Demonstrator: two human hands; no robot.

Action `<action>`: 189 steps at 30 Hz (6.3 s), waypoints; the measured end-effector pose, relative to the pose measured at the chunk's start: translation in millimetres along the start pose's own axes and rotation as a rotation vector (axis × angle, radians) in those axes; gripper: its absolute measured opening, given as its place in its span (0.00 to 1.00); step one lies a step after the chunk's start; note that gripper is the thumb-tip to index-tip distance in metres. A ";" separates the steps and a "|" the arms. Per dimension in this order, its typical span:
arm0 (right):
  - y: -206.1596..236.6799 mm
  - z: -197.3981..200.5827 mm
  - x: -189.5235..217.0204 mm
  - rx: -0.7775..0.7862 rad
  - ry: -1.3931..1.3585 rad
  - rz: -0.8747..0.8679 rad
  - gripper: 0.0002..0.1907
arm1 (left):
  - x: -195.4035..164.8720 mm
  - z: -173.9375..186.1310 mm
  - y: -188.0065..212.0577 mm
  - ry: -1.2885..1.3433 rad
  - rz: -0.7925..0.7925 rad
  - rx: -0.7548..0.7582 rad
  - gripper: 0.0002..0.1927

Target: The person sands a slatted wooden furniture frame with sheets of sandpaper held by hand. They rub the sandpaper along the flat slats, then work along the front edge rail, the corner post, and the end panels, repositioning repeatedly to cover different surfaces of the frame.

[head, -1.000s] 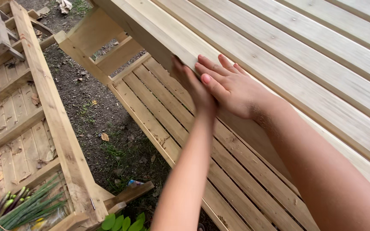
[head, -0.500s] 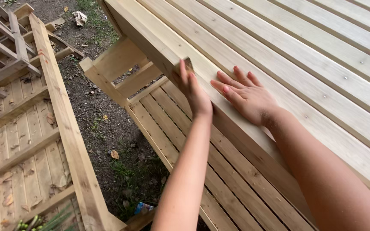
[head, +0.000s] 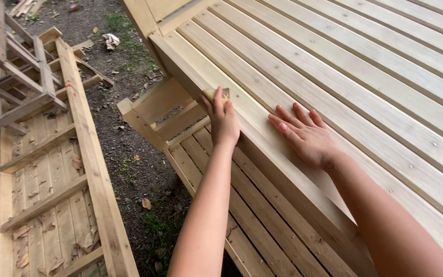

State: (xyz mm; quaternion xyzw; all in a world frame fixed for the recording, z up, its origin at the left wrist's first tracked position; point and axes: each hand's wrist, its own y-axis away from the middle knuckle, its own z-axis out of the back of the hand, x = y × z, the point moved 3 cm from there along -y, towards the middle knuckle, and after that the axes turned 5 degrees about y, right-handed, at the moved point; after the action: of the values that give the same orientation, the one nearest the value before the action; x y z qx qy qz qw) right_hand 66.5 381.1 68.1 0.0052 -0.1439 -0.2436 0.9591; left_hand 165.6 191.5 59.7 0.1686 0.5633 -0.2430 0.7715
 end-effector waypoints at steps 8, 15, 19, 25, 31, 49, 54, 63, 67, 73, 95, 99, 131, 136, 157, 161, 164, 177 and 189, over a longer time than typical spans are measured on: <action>-24.5 9.8 8.3 0.002 -0.028 0.065 0.35 | -34.9 11.7 56.2 -0.769 -0.460 0.185 0.24; -35.6 6.9 1.9 0.020 -0.124 0.093 0.35 | 6.3 41.5 -40.1 -0.796 -0.568 0.095 0.25; -44.4 1.9 0.8 -0.013 -0.098 0.123 0.34 | 16.3 8.5 61.7 -0.699 -0.671 0.274 0.28; -31.5 0.1 0.2 -0.046 -0.081 0.117 0.34 | -0.7 -6.5 111.9 -0.560 -0.912 0.415 0.26; 1.0 0.1 -10.9 0.046 -0.359 0.010 0.37 | 0.6 -0.1 42.1 -0.599 -0.751 0.164 0.19; 34.4 -4.5 -25.6 0.049 -0.618 -0.006 0.42 | -7.3 -32.6 107.3 -0.690 -0.637 0.395 0.19; 36.0 -0.6 -33.8 0.118 -1.020 -0.129 0.42 | -24.4 -76.9 224.1 -0.756 -1.036 0.567 0.17; 84.3 -7.1 -55.2 0.088 -0.690 -0.204 0.41 | -21.6 -42.4 140.5 -0.704 -0.862 0.376 0.17; 102.6 -12.2 -63.7 0.002 -0.637 -0.132 0.41 | -26.6 -97.2 261.7 -0.638 -1.084 0.416 0.19; 152.6 -12.6 -71.2 -0.014 -0.645 -0.326 0.43 | -24.8 -87.3 205.2 -0.807 -0.981 0.667 0.19; 151.6 -2.7 -55.5 -0.023 -0.585 -0.134 0.36 | -45.4 -111.3 263.5 -0.897 -0.803 0.489 0.18; 146.1 -1.7 -54.4 -0.025 -0.522 -0.128 0.34 | -52.7 -119.7 291.6 -0.850 -0.928 0.574 0.19; 77.6 -22.8 -16.5 -0.005 -0.102 -0.034 0.32 | -17.2 -71.2 151.9 -0.026 -0.080 -0.083 0.47; 65.9 -19.7 -4.7 -0.009 -0.050 -0.026 0.31 | -18.3 -53.1 103.3 -0.136 0.035 -0.122 0.48; -114.8 13.7 56.1 -0.025 0.062 0.025 0.33 | 0.3 62.4 -157.1 -0.057 -0.176 -0.306 0.49; -173.4 13.6 75.2 -0.035 0.064 0.019 0.33 | -4.2 84.8 -205.9 -0.047 -0.207 -0.312 0.50; -208.7 10.9 81.9 -0.030 0.069 0.006 0.33 | -7.3 95.4 -228.3 0.004 -0.135 -0.299 0.49; -227.1 -0.5 64.4 -0.167 -0.497 -0.018 0.33 | -10.0 97.2 -206.3 0.043 -0.095 -0.320 0.46; -195.5 36.2 148.2 0.004 -1.827 -0.161 0.29 | -66.2 125.5 -150.6 1.050 0.104 0.358 0.38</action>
State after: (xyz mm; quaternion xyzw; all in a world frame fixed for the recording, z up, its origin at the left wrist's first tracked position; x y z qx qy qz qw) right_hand 89.8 141.6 127.7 -0.1776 -0.8460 -0.2187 0.4528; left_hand 162.9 12.5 163.4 0.4232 0.8128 -0.1797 0.3576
